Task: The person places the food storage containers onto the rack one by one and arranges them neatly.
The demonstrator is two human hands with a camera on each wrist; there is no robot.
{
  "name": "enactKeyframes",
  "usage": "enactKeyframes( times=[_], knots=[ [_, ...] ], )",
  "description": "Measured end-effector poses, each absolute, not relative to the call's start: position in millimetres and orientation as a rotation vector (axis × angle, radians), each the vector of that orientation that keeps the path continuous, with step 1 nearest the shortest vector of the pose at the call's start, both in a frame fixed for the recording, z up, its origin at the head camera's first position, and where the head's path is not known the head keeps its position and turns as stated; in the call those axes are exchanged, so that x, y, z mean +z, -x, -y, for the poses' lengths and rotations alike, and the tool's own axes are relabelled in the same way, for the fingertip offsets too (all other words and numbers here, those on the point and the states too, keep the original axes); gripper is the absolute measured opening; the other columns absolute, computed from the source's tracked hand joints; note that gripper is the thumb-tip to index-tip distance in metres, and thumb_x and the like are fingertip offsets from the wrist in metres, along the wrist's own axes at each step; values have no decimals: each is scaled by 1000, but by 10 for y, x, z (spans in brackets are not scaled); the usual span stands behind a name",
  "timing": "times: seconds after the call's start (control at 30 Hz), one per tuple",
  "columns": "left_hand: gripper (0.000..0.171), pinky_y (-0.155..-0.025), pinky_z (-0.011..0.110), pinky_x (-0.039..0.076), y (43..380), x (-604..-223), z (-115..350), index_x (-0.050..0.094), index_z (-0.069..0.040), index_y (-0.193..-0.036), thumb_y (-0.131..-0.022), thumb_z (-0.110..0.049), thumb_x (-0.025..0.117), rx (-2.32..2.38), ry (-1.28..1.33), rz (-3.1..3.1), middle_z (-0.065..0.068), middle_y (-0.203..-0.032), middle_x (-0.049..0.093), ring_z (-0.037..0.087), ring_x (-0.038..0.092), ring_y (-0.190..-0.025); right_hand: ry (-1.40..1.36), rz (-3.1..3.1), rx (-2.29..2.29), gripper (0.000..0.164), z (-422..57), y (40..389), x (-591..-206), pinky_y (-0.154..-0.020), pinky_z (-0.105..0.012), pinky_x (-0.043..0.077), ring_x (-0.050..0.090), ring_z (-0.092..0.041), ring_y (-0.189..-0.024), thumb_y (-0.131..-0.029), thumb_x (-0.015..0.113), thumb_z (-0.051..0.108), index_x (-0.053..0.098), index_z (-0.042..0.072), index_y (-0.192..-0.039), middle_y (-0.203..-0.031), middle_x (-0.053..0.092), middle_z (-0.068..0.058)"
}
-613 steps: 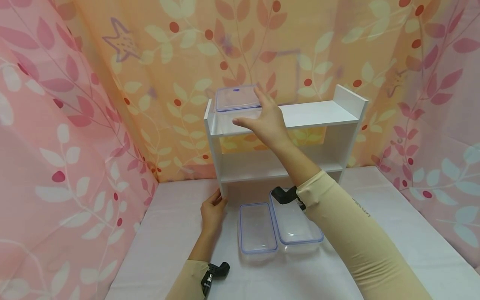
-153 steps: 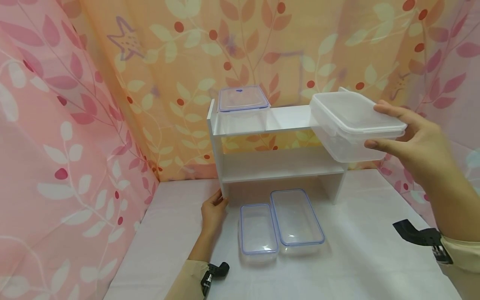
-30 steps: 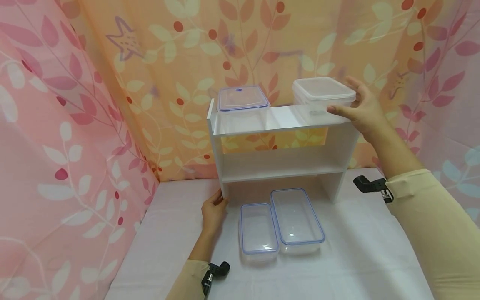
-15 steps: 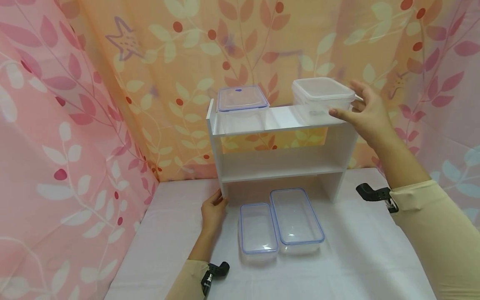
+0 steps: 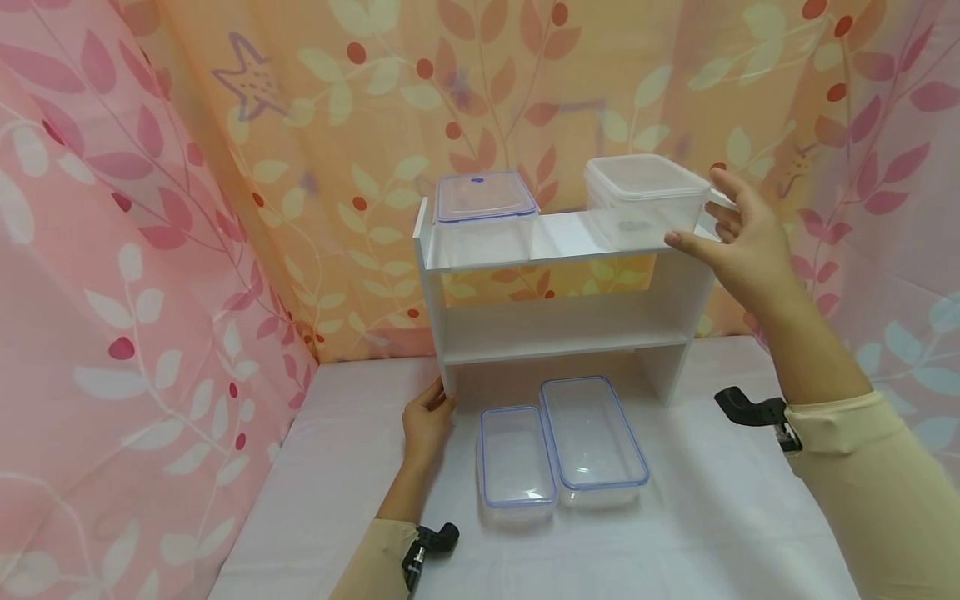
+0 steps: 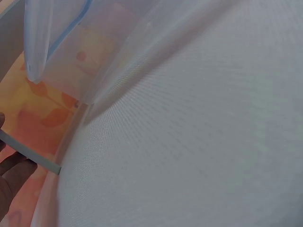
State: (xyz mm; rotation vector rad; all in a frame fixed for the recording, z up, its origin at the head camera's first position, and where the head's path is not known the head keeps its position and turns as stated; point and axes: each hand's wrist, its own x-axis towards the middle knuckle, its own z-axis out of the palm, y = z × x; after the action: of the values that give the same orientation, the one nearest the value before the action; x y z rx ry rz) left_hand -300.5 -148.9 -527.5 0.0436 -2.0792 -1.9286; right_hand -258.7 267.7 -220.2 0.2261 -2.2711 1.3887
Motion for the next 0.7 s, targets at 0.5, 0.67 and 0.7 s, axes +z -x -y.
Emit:
enactKeyframes(
  times=[0.5,0.67,0.7],
  knots=[
    [46,-79,22,57,3010,-5285,1487,66,-16,-138,-93,-8,74,-1948,-60,2082,8,-136,67,26,68,-120,-227,2157,1336,87,-2636,2388,-2542,-120,-28,31,41,-24,-149,-86,84,15,37,22,-159,-165,36,-3],
    [46,-83,27,59,3008,-5272,1491,67,-18,-137,-93,-10,75,-1929,-67,2093,6,-136,67,23,68,-119,-241,2100,1331,82,-2605,2302,-2658,-114,-23,38,46,-22,-146,-87,83,10,42,19,-157,-163,39,-6],
    [45,-84,30,59,3007,-5271,1490,67,-17,-137,-93,-9,74,-1932,-63,2090,7,-136,67,24,68,-119,-243,2092,1334,81,-2593,2284,-2682,-114,-23,38,46,-22,-145,-86,83,9,43,19,-156,-162,40,-6]
  ],
)
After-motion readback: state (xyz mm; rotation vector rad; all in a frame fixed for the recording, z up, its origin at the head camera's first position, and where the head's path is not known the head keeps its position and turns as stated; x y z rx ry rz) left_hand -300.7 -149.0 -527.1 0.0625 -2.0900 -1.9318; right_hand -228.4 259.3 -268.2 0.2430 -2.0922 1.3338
